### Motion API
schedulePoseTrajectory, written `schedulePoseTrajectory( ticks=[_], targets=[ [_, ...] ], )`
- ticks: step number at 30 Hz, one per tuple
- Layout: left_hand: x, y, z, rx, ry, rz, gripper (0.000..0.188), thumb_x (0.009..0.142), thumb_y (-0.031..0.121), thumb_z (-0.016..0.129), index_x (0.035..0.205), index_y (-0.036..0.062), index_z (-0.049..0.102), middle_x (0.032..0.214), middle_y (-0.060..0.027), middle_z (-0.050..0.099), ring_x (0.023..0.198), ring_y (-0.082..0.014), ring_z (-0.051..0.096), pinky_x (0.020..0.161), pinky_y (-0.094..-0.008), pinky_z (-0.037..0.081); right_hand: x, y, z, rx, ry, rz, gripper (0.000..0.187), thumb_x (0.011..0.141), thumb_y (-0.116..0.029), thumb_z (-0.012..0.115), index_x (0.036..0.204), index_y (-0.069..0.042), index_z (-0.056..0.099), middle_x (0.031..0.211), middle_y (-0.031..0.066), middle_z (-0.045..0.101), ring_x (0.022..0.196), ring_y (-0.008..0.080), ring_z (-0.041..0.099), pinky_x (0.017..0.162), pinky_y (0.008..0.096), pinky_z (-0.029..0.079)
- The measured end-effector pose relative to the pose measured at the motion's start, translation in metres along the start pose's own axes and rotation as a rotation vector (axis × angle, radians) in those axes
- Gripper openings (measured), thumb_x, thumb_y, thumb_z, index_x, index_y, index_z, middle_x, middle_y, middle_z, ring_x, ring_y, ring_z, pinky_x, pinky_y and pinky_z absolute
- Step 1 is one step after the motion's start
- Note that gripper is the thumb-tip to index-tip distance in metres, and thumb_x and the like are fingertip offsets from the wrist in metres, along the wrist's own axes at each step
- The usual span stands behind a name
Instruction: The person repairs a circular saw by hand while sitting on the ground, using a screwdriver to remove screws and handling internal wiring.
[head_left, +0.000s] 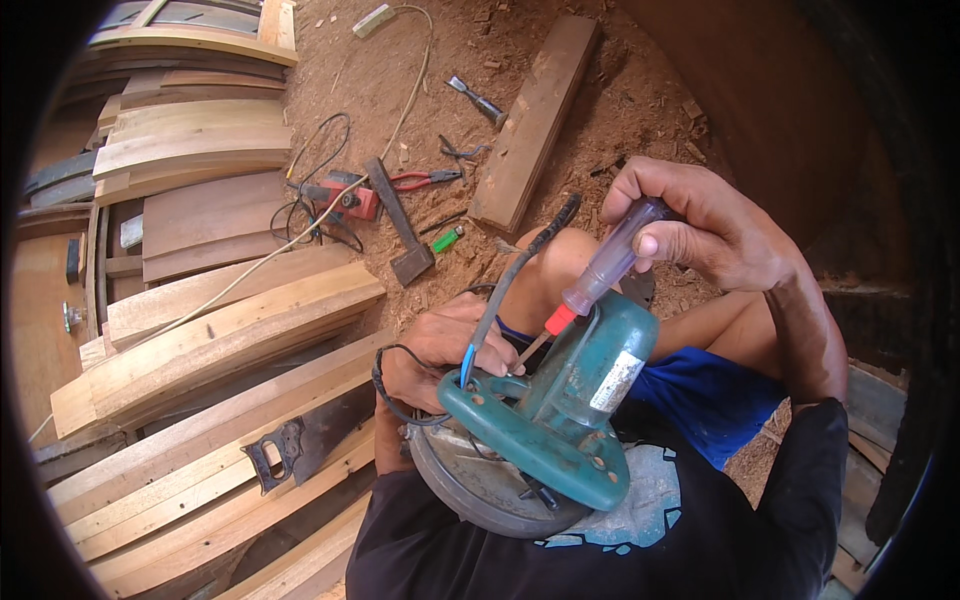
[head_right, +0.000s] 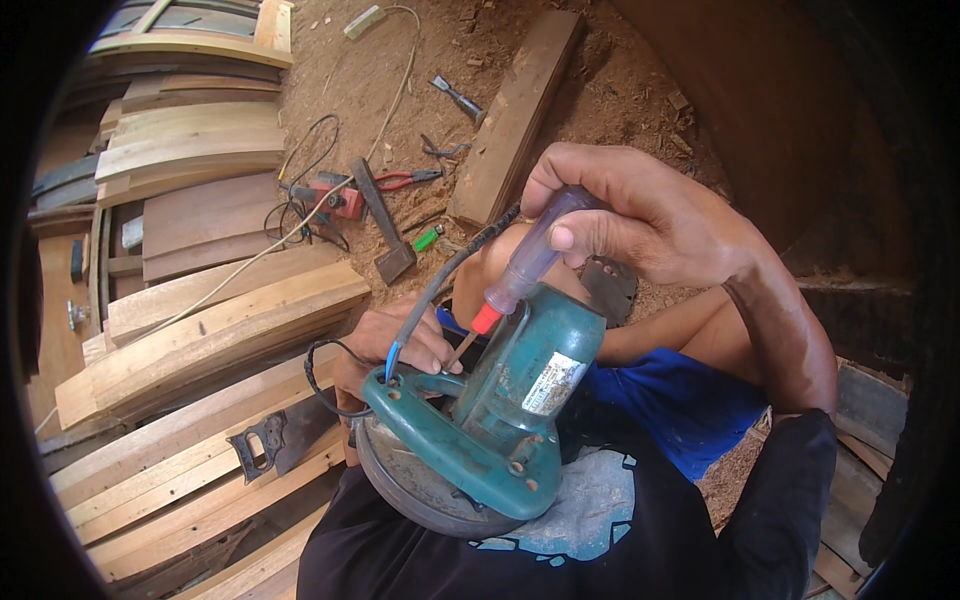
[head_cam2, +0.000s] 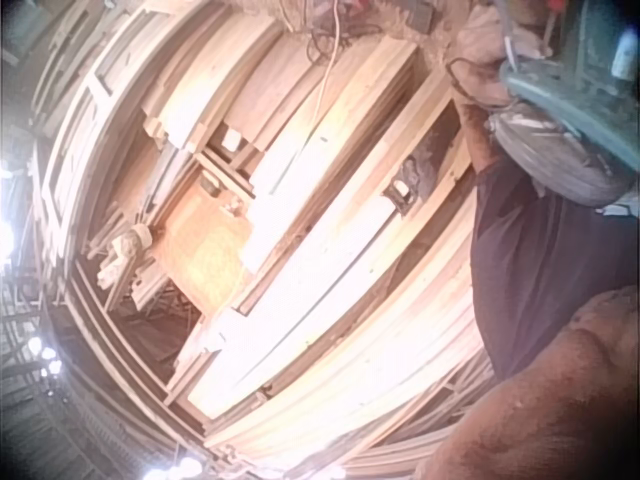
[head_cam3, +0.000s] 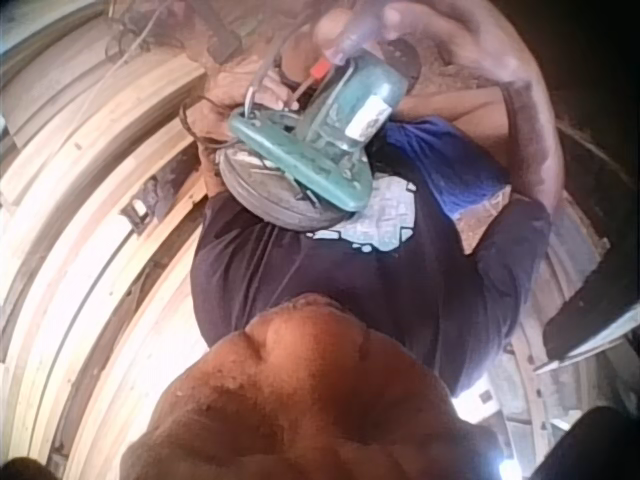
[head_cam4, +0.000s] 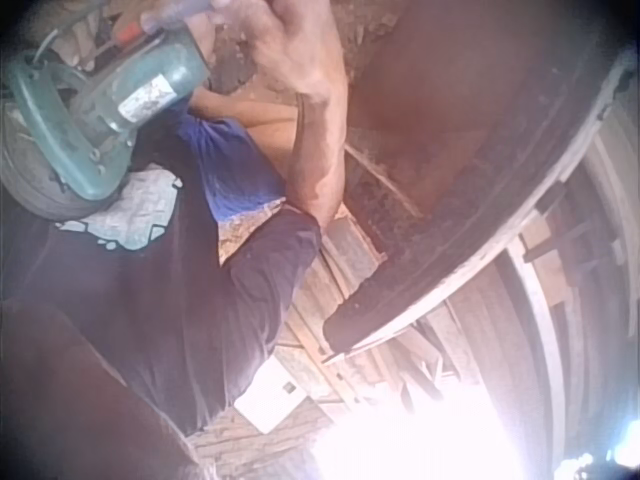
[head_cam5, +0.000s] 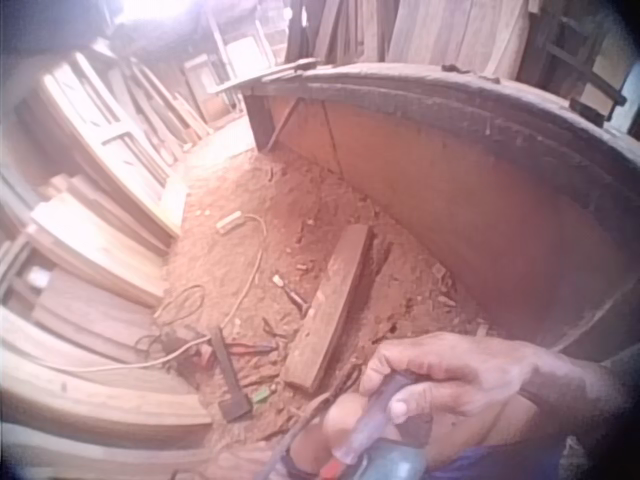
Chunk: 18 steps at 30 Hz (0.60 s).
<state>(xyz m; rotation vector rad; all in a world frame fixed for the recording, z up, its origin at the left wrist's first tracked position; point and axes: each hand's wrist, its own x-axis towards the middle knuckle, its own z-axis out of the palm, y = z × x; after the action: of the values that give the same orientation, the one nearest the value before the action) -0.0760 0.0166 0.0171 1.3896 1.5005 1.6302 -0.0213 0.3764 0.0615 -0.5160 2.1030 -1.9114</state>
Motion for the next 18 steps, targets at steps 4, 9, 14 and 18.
schedulePoseTrajectory(
  ticks=[4,9,14,18],
  targets=[
    [-0.001,-0.004,-0.002,-0.013,-0.019,0.009,0.034,0.089,0.036,0.087,0.097,0.0041,0.079,0.099,-0.0147,0.081,0.087,-0.0320,0.075,0.080,-0.0450,0.046,-0.001,-0.006,-0.006,-0.095,-0.025,0.011,0.038,0.109,-0.038,0.067,0.112,0.000,0.064,0.091,0.0072,0.066,0.080,0.0221,0.067,0.073,0.0394,0.053],
    [0.002,-0.003,-0.004,-0.004,-0.033,0.003,0.030,0.087,0.032,0.087,0.098,0.0045,0.079,0.100,-0.0153,0.081,0.088,-0.0323,0.075,0.081,-0.0451,0.047,-0.001,-0.004,-0.008,-0.317,-0.049,-0.103,0.040,0.107,-0.040,0.069,0.108,0.000,0.066,0.094,0.0093,0.065,0.085,0.0228,0.066,0.077,0.0376,0.052],
    [0.000,-0.004,-0.003,-0.008,-0.031,-0.006,0.030,0.086,0.030,0.086,0.098,0.0044,0.079,0.101,-0.0158,0.082,0.089,-0.0324,0.075,0.081,-0.0449,0.047,0.003,-0.002,-0.008,-0.183,-0.116,-0.230,0.028,0.102,-0.027,0.073,0.113,-0.002,0.067,0.100,0.0084,0.066,0.090,0.0226,0.065,0.082,0.0375,0.051],
    [-0.003,-0.004,-0.003,-0.015,-0.027,-0.008,0.031,0.085,0.030,0.087,0.100,0.0041,0.079,0.101,-0.0168,0.082,0.092,-0.0324,0.077,0.081,-0.0444,0.047,0.003,-0.012,-0.003,0.053,-0.135,-0.143,0.024,0.098,-0.018,0.076,0.113,-0.001,0.068,0.103,0.0081,0.066,0.092,0.0211,0.066,0.084,0.0355,0.051]
  ],
)
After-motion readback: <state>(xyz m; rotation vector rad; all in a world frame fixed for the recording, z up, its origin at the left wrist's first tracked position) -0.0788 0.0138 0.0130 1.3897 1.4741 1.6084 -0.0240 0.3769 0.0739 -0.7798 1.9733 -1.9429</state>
